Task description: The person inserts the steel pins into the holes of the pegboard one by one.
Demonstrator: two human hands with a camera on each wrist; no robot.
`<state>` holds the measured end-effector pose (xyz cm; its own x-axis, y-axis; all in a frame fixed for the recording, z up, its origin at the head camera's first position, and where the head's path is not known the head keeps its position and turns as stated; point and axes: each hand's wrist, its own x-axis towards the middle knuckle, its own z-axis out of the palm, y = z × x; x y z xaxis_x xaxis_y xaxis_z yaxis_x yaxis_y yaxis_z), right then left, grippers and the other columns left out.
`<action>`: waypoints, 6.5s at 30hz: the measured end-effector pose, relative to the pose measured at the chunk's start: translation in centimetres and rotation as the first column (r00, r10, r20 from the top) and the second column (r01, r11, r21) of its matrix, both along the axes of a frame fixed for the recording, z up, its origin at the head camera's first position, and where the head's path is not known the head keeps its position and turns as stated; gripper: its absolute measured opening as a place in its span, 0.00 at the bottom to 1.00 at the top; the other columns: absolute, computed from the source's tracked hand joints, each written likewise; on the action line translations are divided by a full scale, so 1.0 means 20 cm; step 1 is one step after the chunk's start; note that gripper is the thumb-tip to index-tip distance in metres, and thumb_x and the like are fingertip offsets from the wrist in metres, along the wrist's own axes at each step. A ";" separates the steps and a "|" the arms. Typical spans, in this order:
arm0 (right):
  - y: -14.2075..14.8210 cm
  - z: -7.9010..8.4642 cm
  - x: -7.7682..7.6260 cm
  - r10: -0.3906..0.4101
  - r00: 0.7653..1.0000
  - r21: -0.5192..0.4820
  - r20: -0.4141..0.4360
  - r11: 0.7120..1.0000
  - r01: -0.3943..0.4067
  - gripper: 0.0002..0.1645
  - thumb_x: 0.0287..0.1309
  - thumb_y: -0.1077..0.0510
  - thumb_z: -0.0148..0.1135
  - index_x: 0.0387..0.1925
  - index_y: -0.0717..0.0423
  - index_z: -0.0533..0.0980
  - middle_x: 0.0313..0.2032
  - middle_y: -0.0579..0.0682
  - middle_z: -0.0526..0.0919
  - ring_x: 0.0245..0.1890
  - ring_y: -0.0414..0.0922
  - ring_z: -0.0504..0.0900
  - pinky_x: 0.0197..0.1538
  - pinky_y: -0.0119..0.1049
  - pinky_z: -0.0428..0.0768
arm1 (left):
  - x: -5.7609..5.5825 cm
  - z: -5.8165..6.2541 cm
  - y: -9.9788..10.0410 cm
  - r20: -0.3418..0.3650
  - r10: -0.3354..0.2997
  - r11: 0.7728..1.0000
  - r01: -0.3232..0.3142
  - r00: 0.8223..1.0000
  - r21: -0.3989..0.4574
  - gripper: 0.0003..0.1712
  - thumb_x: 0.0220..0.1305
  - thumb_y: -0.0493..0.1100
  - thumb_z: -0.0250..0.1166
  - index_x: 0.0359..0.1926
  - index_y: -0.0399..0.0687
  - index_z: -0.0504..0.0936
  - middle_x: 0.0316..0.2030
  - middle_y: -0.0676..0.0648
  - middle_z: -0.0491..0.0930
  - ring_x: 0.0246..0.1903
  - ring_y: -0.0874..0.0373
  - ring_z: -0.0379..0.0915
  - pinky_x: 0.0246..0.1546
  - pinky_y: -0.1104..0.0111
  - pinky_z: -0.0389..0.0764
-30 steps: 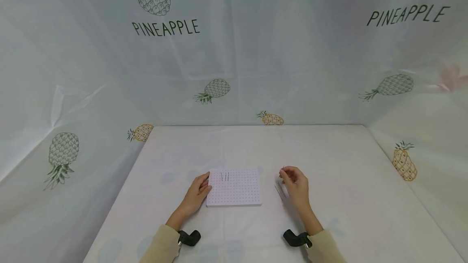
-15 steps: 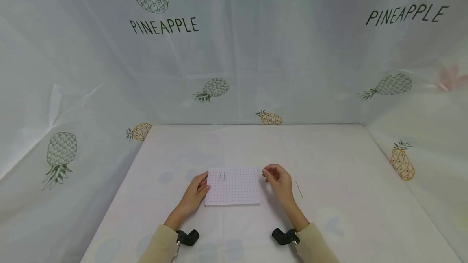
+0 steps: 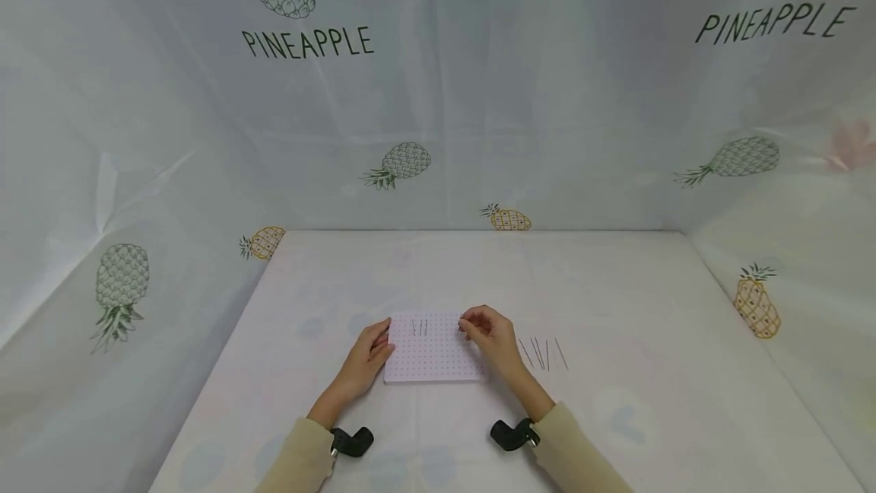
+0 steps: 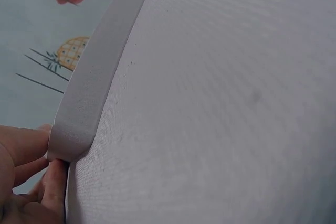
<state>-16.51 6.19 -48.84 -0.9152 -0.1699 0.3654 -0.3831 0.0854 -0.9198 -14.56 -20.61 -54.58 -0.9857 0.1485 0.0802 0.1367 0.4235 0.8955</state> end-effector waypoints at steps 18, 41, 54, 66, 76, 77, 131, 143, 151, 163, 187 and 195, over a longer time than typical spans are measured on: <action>-0.12 -0.01 -0.05 0.097 0.993 0.060 0.073 0.993 -0.102 0.04 0.59 0.76 0.63 0.37 0.76 0.77 0.33 0.70 0.82 0.33 0.69 0.81 0.35 0.41 0.87 | 0.00 0.01 0.00 0.018 -0.005 1.000 0.005 1.000 -0.012 0.32 0.74 0.35 0.57 0.74 0.34 0.60 0.67 0.33 0.62 0.64 0.39 0.65 0.65 0.54 0.69; -0.18 -0.23 -0.14 0.045 0.998 0.111 0.043 0.993 -0.050 0.04 0.59 0.67 0.68 0.38 0.61 0.82 0.35 0.52 0.84 0.34 0.48 0.80 0.35 0.26 0.79 | -0.01 0.00 -0.01 -0.041 -0.012 1.000 0.013 0.999 0.011 0.30 0.73 0.33 0.57 0.71 0.28 0.62 0.65 0.30 0.64 0.62 0.36 0.67 0.62 0.56 0.73; -0.19 -0.25 -0.14 0.048 0.997 0.185 0.053 0.981 -0.057 0.04 0.61 0.66 0.67 0.36 0.56 0.82 0.34 0.46 0.84 0.33 0.42 0.79 0.36 0.28 0.79 | -0.02 -0.01 -0.01 0.019 -0.008 1.000 0.008 1.000 0.015 0.31 0.73 0.33 0.57 0.73 0.32 0.60 0.66 0.32 0.63 0.64 0.39 0.65 0.65 0.55 0.69; -0.19 -0.25 -0.14 0.041 0.997 0.202 0.060 0.978 -0.052 0.04 0.61 0.66 0.68 0.36 0.55 0.82 0.33 0.45 0.83 0.32 0.40 0.79 0.35 0.28 0.80 | -0.02 -0.01 -0.01 0.018 -0.012 1.000 0.012 1.000 0.012 0.31 0.73 0.34 0.57 0.73 0.32 0.60 0.67 0.32 0.63 0.64 0.39 0.65 0.65 0.55 0.69; -0.18 -0.26 -0.15 0.043 0.996 0.189 0.082 0.980 -0.058 0.04 0.59 0.66 0.69 0.37 0.58 0.83 0.33 0.47 0.85 0.32 0.39 0.81 0.36 0.28 0.82 | -0.02 -0.01 0.00 0.014 -0.008 1.000 0.008 1.000 0.020 0.31 0.73 0.33 0.58 0.73 0.32 0.61 0.66 0.32 0.63 0.64 0.39 0.66 0.65 0.55 0.69; -0.17 -0.23 -0.14 0.049 0.995 0.178 0.082 0.982 -0.063 0.05 0.59 0.67 0.69 0.38 0.60 0.83 0.34 0.49 0.85 0.32 0.42 0.82 0.36 0.28 0.82 | -0.02 -0.01 0.00 0.012 -0.007 1.000 0.007 1.000 0.020 0.31 0.73 0.33 0.58 0.73 0.32 0.61 0.66 0.32 0.63 0.64 0.39 0.66 0.65 0.54 0.70; 0.36 0.05 -0.06 -0.263 0.944 0.057 0.200 0.965 0.257 0.09 0.61 0.70 0.66 0.41 0.75 0.81 0.34 0.73 0.82 0.28 0.65 0.80 0.29 0.38 0.83 | -0.02 -0.01 0.00 0.001 -0.010 0.999 0.010 1.000 -0.031 0.31 0.73 0.34 0.58 0.73 0.32 0.61 0.65 0.31 0.64 0.64 0.38 0.66 0.64 0.53 0.70; 0.47 -0.01 -0.04 -0.337 0.914 0.065 0.225 0.941 0.331 0.09 0.61 0.70 0.66 0.41 0.74 0.82 0.35 0.72 0.83 0.27 0.59 0.81 0.28 0.35 0.82 | -0.02 -0.02 0.00 0.005 -0.006 1.000 0.006 1.000 -0.021 0.31 0.74 0.35 0.58 0.73 0.32 0.61 0.66 0.31 0.63 0.64 0.38 0.65 0.65 0.53 0.68; 0.57 -0.18 -0.06 -0.451 0.873 0.103 0.186 0.892 0.439 0.10 0.61 0.64 0.69 0.40 0.70 0.83 0.32 0.62 0.86 0.26 0.50 0.82 0.27 0.29 0.81 | -0.03 -0.03 0.00 0.018 -0.003 1.000 0.003 1.000 -0.003 0.31 0.73 0.34 0.58 0.73 0.33 0.60 0.66 0.32 0.63 0.65 0.38 0.65 0.65 0.55 0.69; 0.65 -0.21 0.01 -0.531 0.831 0.134 0.163 0.847 0.515 0.10 0.61 0.64 0.69 0.40 0.69 0.84 0.34 0.62 0.86 0.26 0.40 0.81 0.28 0.22 0.77 | -0.03 -0.03 0.00 0.026 -0.002 1.000 0.002 1.000 -0.029 0.31 0.74 0.35 0.58 0.73 0.34 0.61 0.66 0.32 0.63 0.65 0.39 0.64 0.66 0.54 0.68; 0.67 -0.34 0.11 -0.662 0.749 0.375 0.016 0.699 0.609 0.07 0.58 0.63 0.71 0.36 0.65 0.85 0.29 0.54 0.80 0.32 0.46 0.72 0.33 0.25 0.66 | -0.02 -0.02 0.01 -0.012 -0.008 0.999 0.008 1.000 -0.040 0.31 0.73 0.34 0.57 0.72 0.31 0.61 0.65 0.31 0.64 0.63 0.38 0.66 0.64 0.54 0.71; 0.67 -0.37 0.11 -0.659 0.751 0.398 -0.047 0.677 0.619 0.05 0.57 0.64 0.72 0.34 0.64 0.85 0.28 0.53 0.79 0.32 0.47 0.71 0.34 0.29 0.64 | -0.03 -0.02 0.01 0.019 0.007 0.999 -0.006 1.000 -0.035 0.31 0.74 0.34 0.57 0.74 0.34 0.60 0.66 0.33 0.63 0.64 0.40 0.65 0.66 0.53 0.68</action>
